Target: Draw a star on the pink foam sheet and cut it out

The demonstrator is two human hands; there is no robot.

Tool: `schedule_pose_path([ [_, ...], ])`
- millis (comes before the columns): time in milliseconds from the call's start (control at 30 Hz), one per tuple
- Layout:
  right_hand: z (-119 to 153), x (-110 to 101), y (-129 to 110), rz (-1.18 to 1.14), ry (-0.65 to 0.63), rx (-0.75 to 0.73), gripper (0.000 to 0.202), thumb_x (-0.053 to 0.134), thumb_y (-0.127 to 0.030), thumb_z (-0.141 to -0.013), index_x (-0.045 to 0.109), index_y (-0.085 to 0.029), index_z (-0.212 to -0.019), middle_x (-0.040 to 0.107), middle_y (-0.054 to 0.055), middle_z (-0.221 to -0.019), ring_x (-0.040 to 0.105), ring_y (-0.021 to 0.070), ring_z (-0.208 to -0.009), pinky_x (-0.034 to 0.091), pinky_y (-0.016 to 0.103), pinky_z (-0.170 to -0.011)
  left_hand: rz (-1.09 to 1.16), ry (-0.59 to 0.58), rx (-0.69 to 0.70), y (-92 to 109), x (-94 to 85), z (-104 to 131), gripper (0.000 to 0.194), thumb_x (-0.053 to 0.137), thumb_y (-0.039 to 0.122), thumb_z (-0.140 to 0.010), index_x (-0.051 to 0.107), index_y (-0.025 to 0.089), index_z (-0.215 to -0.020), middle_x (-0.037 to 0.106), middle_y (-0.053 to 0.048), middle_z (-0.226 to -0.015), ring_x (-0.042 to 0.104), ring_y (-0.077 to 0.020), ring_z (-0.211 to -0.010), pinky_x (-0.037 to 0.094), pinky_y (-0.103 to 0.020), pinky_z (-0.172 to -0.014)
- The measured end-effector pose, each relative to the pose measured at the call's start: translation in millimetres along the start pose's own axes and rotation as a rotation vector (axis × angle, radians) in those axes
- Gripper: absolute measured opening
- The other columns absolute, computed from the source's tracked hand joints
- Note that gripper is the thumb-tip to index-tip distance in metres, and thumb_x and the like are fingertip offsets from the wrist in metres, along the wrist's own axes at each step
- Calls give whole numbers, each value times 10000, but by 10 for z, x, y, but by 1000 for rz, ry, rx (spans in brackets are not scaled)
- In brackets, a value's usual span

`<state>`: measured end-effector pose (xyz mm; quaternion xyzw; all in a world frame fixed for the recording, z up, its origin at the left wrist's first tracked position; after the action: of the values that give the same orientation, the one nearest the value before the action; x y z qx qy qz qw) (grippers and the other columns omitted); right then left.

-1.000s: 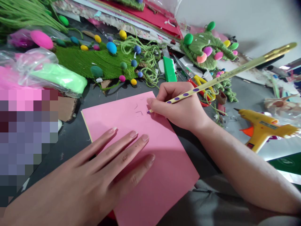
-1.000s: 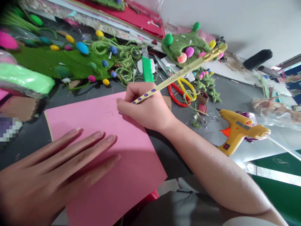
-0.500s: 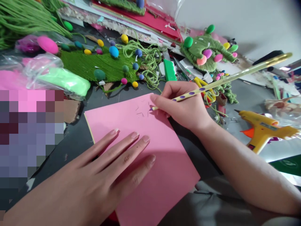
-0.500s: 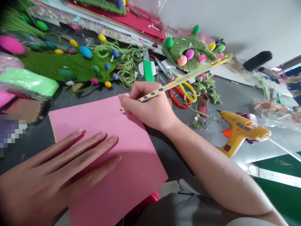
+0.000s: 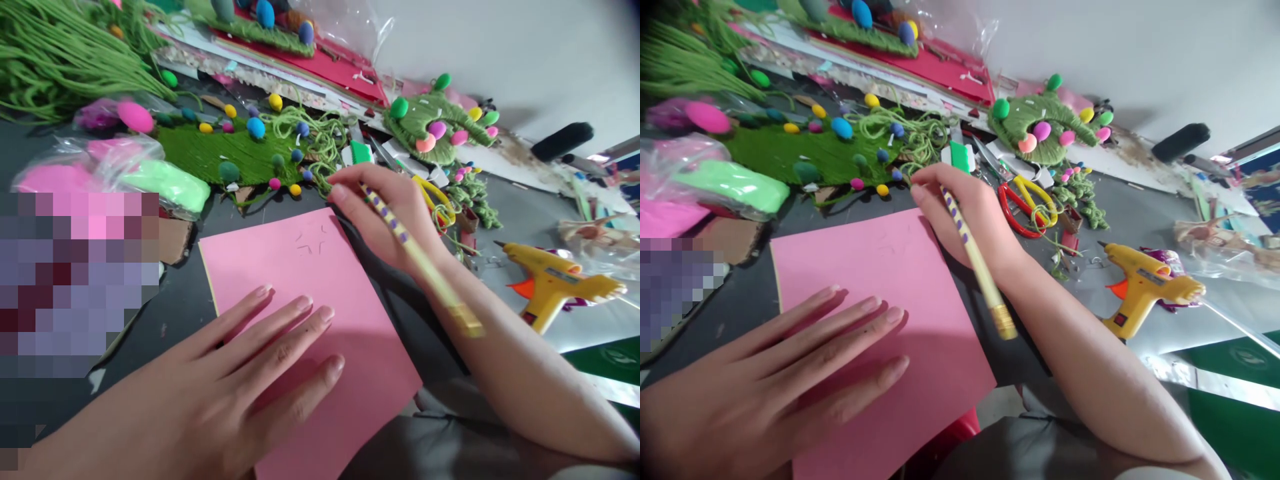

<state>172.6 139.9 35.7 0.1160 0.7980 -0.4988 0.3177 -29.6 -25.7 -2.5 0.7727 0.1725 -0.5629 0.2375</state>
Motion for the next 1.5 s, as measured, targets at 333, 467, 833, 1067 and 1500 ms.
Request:
schedule_pose_path([
  [333, -44, -16, 17, -98, -147, 76, 175, 731, -234, -902, 714, -175, -1066, 683, 0, -878, 603, 119, -708, 488, 242, -640, -46, -76, 31, -26, 24, 10, 696, 608, 501, -939, 451, 340, -1598, 417, -24, -1707, 177, -272, -1646, 0, -498, -1347],
  [467, -27, -49, 35, -153, -267, 39, 297, 737, -145, -866, 683, -181, -1157, 706, 17, -985, 643, 118, -767, 513, 227, -666, -34, -68, 13, -16, 20, 10, 714, 604, 492, -941, 426, 318, -1610, 411, -40, -1712, 140, -264, -1660, 7, -488, -1352],
  [833, -6, -61, -25, -13, -338, -132, 236, 678, -166, -936, 709, -214, -1164, 731, 54, -1075, 677, 207, -985, 555, 342, -912, -79, -94, -23, -26, 12, 46, 755, 567, 510, -955, 430, 196, -1627, 393, -105, -1720, 228, -332, -1638, 26, -540, -1360],
  [1067, 93, 18, -142, -526, -481, 174, 568, 372, -582, -1110, 797, -205, -1125, 729, 26, -748, 746, 186, -738, 635, 391, -834, -68, -66, -47, -49, 50, 47, 708, 551, 418, -935, 464, 201, -1604, 392, -100, -1719, 269, -342, -1623, 48, -539, -1356],
  [1500, 82, 75, -82, -534, -311, 329, 486, 559, -576, -1052, 836, -186, -973, 765, 41, -711, 774, 193, -713, 634, 295, -663, -72, 42, -93, 1, 99, 29, 490, 473, 403, -1037, 609, 269, -1488, 484, -46, -1661, 343, -307, -1581, 99, -528, -1359],
])
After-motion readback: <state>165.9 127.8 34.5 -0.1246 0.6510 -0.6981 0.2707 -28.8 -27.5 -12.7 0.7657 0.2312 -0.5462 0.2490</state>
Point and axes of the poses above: each hand's wrist, its own z-axis away from the middle knuckle, its own x-axis out of the palm, y = z × x, the point moved 3 cm from there along -z, towards the middle knuckle
